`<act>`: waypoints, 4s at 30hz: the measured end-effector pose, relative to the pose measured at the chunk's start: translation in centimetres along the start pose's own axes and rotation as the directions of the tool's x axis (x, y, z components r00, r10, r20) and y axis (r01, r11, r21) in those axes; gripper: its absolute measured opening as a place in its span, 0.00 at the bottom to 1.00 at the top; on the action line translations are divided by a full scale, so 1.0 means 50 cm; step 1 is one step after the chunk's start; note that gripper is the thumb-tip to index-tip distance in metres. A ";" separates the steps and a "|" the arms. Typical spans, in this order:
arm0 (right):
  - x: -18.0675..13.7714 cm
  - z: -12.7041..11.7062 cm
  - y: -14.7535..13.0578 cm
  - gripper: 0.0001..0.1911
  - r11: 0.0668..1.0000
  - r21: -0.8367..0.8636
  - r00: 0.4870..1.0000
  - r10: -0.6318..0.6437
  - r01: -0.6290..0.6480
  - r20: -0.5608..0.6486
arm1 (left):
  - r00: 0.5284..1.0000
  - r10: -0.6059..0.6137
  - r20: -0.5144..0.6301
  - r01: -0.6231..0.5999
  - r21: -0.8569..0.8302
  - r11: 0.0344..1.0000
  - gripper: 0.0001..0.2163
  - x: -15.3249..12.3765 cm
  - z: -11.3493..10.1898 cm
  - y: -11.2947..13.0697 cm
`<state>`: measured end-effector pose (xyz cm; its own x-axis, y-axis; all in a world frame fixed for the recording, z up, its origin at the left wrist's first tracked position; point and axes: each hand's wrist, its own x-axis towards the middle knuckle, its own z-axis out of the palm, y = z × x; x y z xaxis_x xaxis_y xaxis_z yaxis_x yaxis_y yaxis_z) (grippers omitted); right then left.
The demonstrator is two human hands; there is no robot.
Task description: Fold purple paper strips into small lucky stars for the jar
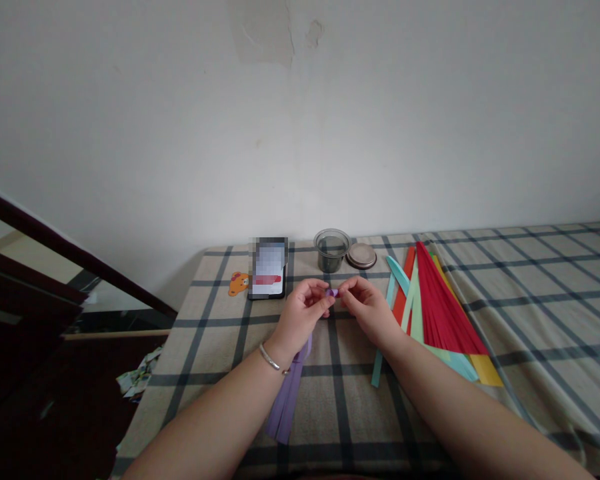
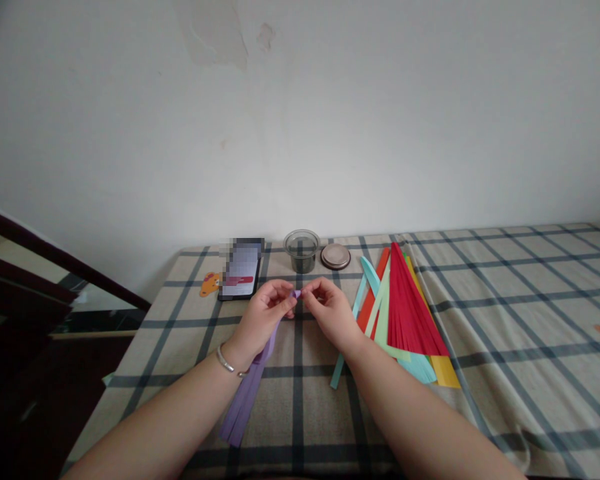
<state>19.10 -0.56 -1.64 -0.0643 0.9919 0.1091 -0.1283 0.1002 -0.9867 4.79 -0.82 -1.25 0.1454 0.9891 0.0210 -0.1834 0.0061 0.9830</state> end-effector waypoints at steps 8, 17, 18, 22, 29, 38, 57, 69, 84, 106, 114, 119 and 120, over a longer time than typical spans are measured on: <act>-0.003 0.002 -0.003 0.13 0.981 0.168 0.996 0.093 -0.092 0.000 | 1.000 -0.020 0.024 0.019 0.015 1.000 0.10 0.000 0.001 0.003; -0.002 0.000 -0.004 0.13 0.977 0.184 0.994 0.106 -0.112 0.039 | 0.999 -0.028 0.023 0.028 0.003 1.000 0.09 -0.004 0.001 0.006; -0.002 -0.001 -0.004 0.14 0.978 0.175 0.993 0.105 -0.112 0.048 | 0.999 -0.032 0.027 0.032 0.007 0.999 0.09 -0.004 0.000 0.006; -0.001 -0.003 -0.004 0.14 0.985 0.138 0.993 0.098 -0.107 0.072 | 0.999 -0.026 0.021 0.026 0.017 1.000 0.09 -0.004 -0.002 0.005; -0.004 0.001 -0.005 0.14 0.992 0.088 0.989 0.084 -0.094 0.118 | 1.000 -0.014 0.013 0.013 0.049 0.999 0.09 -0.005 0.000 0.006; -0.003 0.000 -0.003 0.15 0.997 0.044 0.995 0.060 -0.064 0.086 | 1.000 -0.015 -0.010 0.015 0.038 0.999 0.11 -0.002 -0.001 -0.002; 0.002 -0.002 -0.002 0.14 0.954 0.247 0.985 0.160 -0.171 0.065 | 0.972 0.227 0.060 -0.233 0.361 0.903 0.07 -0.005 -0.011 -0.007; 0.002 -0.001 -0.001 0.14 0.946 0.251 0.978 0.183 -0.204 0.103 | 0.992 0.056 0.111 -0.076 0.182 0.980 0.08 -0.003 -0.012 -0.010; 0.007 -0.005 -0.004 0.16 0.941 0.267 0.977 0.183 -0.207 0.112 | 0.998 -0.013 0.054 0.004 0.149 0.989 0.09 0.002 -0.006 -0.005; 0.002 0.002 -0.001 0.16 0.988 0.124 0.989 0.078 -0.094 0.125 | 0.997 0.054 0.059 -0.063 0.170 0.983 0.08 -0.002 -0.007 -0.009; -0.002 0.000 -0.002 0.14 0.997 0.067 0.995 0.020 -0.027 0.101 | 0.999 0.034 0.034 -0.038 0.125 0.991 0.07 0.002 -0.006 -0.003; 0.002 -0.002 0.006 0.14 0.995 0.024 0.992 0.092 -0.094 0.092 | 0.998 0.043 0.041 -0.048 0.117 0.992 0.07 0.000 -0.005 0.002; 0.003 -0.002 0.007 0.14 0.994 0.014 0.990 0.103 -0.105 0.091 | 0.999 0.041 0.036 -0.045 0.112 0.993 0.07 0.000 -0.005 0.002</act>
<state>19.15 -0.37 -1.99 -0.1672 0.9858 0.0170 -0.1350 -0.0058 -0.9908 4.52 -0.77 -1.19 0.1722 0.9827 0.0678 -0.0794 -0.0547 0.9953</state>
